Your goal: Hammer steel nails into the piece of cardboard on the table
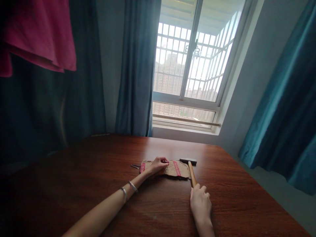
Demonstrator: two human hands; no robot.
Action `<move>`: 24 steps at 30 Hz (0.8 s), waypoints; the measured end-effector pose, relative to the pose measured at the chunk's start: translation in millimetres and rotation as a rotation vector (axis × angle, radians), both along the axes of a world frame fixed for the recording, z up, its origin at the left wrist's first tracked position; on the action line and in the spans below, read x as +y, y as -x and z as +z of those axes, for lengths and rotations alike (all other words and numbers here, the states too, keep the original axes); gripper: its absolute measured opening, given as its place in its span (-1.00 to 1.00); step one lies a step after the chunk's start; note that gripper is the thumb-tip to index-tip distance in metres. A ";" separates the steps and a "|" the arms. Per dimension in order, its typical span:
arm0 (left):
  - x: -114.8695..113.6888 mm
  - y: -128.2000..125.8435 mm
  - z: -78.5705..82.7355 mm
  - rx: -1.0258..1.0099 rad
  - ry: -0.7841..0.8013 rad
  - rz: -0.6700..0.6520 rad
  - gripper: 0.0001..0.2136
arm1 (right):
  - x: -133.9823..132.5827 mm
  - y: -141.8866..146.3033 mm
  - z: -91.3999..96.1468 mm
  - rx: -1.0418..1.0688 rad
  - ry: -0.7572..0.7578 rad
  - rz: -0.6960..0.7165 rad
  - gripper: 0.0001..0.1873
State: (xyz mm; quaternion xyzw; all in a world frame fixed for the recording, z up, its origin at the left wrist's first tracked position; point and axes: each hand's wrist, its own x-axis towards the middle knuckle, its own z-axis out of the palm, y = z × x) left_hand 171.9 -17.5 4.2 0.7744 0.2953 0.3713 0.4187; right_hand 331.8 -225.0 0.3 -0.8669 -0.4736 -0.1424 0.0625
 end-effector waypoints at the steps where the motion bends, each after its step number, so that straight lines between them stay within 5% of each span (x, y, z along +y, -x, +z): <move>1: 0.0 0.0 -0.1 0.003 -0.005 0.006 -0.79 | 0.6 -5.0 0.6 0.040 -0.002 0.018 -0.67; 7: 1.8 0.1 -3.4 -0.003 -0.005 -0.005 -0.80 | 0.9 -41.1 4.0 0.612 -0.197 0.194 -0.73; 14: 1.2 0.5 -3.0 0.019 -0.011 0.008 -0.79 | -7.8 -5.2 35.5 1.290 -0.556 0.275 -0.59; 19: -0.8 1.1 -1.5 0.001 -0.019 0.007 -0.80 | -25.2 15.1 70.6 1.661 -0.431 0.352 -0.58; 24: -0.4 1.2 -3.5 -0.005 -0.009 -0.006 -0.81 | -36.4 28.3 76.3 1.785 -0.328 0.379 -0.59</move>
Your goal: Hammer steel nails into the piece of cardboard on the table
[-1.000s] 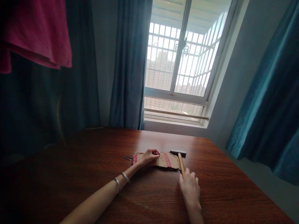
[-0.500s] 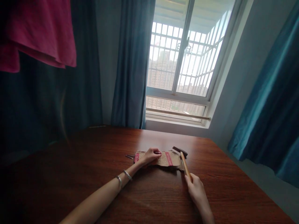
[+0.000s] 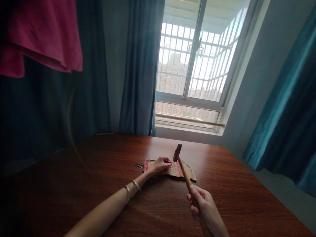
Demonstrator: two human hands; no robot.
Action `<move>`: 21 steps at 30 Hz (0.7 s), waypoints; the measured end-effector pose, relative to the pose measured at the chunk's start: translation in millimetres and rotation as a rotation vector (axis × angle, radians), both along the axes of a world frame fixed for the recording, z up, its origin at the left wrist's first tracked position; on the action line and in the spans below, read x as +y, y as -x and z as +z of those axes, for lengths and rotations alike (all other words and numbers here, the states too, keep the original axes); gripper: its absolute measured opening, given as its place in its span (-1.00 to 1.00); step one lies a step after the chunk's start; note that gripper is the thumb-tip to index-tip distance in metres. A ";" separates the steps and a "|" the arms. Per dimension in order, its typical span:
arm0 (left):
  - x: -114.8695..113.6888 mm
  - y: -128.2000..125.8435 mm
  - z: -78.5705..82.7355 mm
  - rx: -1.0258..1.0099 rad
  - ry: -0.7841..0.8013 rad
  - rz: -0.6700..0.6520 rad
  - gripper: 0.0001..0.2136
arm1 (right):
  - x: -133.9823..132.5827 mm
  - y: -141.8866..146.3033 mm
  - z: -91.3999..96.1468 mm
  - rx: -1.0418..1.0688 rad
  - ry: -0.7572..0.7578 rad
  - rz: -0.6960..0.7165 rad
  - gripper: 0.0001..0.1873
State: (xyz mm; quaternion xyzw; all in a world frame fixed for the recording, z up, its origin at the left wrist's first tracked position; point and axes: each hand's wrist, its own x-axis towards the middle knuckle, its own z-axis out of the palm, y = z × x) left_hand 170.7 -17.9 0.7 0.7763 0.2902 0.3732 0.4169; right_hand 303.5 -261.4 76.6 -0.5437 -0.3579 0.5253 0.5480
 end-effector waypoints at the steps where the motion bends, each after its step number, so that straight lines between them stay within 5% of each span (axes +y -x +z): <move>1: 0.5 -0.1 -0.6 -0.005 0.000 -0.004 -0.80 | -0.1 3.0 -0.6 0.008 0.005 0.011 -0.59; 21: -0.4 -0.3 0.3 0.062 0.016 0.028 -0.77 | 1.3 9.9 -2.9 -0.008 -0.029 0.020 -0.59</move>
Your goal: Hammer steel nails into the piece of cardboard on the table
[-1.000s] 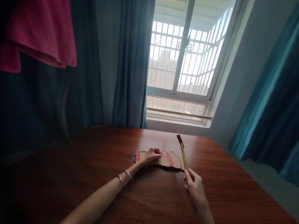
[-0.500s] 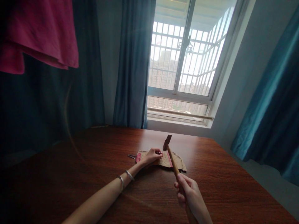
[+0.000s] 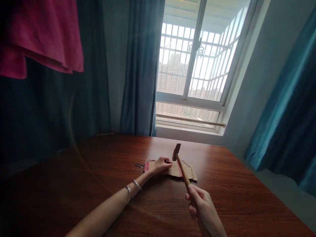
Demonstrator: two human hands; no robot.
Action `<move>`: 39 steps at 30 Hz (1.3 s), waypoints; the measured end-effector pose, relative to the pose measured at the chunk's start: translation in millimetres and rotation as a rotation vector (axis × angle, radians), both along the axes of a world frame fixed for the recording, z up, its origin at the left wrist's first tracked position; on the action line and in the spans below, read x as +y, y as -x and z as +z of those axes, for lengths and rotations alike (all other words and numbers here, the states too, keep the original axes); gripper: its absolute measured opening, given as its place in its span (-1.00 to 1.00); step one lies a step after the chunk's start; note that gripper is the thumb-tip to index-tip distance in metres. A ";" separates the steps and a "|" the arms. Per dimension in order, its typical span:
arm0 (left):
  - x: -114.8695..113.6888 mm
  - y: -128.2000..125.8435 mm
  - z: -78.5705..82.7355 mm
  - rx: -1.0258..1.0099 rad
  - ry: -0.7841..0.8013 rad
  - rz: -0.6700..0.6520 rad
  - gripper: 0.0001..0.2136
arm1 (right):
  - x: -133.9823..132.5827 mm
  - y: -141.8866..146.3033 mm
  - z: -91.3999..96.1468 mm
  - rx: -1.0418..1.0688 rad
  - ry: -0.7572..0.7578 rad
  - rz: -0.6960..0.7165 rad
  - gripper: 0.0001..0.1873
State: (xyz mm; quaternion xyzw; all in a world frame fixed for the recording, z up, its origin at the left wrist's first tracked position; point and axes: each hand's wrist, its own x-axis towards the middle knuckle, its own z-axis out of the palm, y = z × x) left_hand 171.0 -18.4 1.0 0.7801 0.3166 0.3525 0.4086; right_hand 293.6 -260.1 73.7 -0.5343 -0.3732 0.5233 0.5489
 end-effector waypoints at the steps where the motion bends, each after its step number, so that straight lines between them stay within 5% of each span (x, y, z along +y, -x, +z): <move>1: 0.0 0.1 0.1 -0.001 -0.001 -0.001 -0.77 | -0.7 1.2 1.2 0.002 0.000 -0.004 -0.58; 39: -1.8 1.0 2.0 0.024 -0.040 -0.002 -0.79 | -0.7 8.6 0.6 -0.039 -0.004 -0.011 -0.57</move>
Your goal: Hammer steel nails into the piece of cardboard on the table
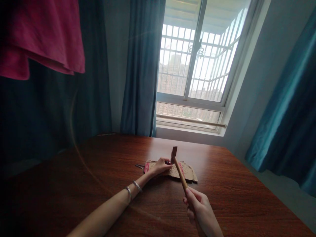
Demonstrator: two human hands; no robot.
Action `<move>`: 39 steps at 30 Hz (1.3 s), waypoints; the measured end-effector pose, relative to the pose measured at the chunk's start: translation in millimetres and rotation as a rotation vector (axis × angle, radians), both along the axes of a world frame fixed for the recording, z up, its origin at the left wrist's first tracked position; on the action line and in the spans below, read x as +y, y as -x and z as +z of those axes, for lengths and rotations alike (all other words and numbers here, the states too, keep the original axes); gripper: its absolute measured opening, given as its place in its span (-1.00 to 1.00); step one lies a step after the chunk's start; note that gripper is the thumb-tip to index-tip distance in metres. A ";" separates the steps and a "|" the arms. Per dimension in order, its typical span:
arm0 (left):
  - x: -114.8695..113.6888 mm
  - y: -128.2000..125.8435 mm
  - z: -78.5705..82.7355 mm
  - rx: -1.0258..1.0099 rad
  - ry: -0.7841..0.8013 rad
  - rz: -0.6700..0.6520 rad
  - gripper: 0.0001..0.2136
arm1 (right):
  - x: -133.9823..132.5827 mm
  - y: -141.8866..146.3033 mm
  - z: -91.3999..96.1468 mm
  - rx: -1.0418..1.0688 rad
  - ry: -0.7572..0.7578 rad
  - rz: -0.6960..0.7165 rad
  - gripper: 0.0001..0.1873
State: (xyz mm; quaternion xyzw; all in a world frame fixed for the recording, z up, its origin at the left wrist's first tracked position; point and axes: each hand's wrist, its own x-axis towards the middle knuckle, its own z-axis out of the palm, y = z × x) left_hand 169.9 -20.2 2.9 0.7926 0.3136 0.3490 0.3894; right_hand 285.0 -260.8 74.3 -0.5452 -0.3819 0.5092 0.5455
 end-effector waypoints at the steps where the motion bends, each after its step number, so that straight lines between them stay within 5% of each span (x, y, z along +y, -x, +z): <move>1: -0.2 0.1 0.5 -0.001 0.000 -0.005 -0.79 | -0.1 0.5 0.2 -0.001 0.010 -0.001 -0.56; 13: 6.1 -1.1 -1.9 0.000 -0.004 -0.062 -0.78 | 1.8 -7.4 1.3 -0.026 -0.035 -0.036 -0.56; 24: 9.6 25.1 37.6 0.096 0.053 -0.257 -0.65 | 5.3 -10.7 -4.5 -0.016 -0.022 -0.050 -0.56; 39: 17.1 16.1 14.3 0.080 0.097 -0.139 -0.72 | 5.2 -5.5 -1.1 0.016 -0.005 -0.050 -0.57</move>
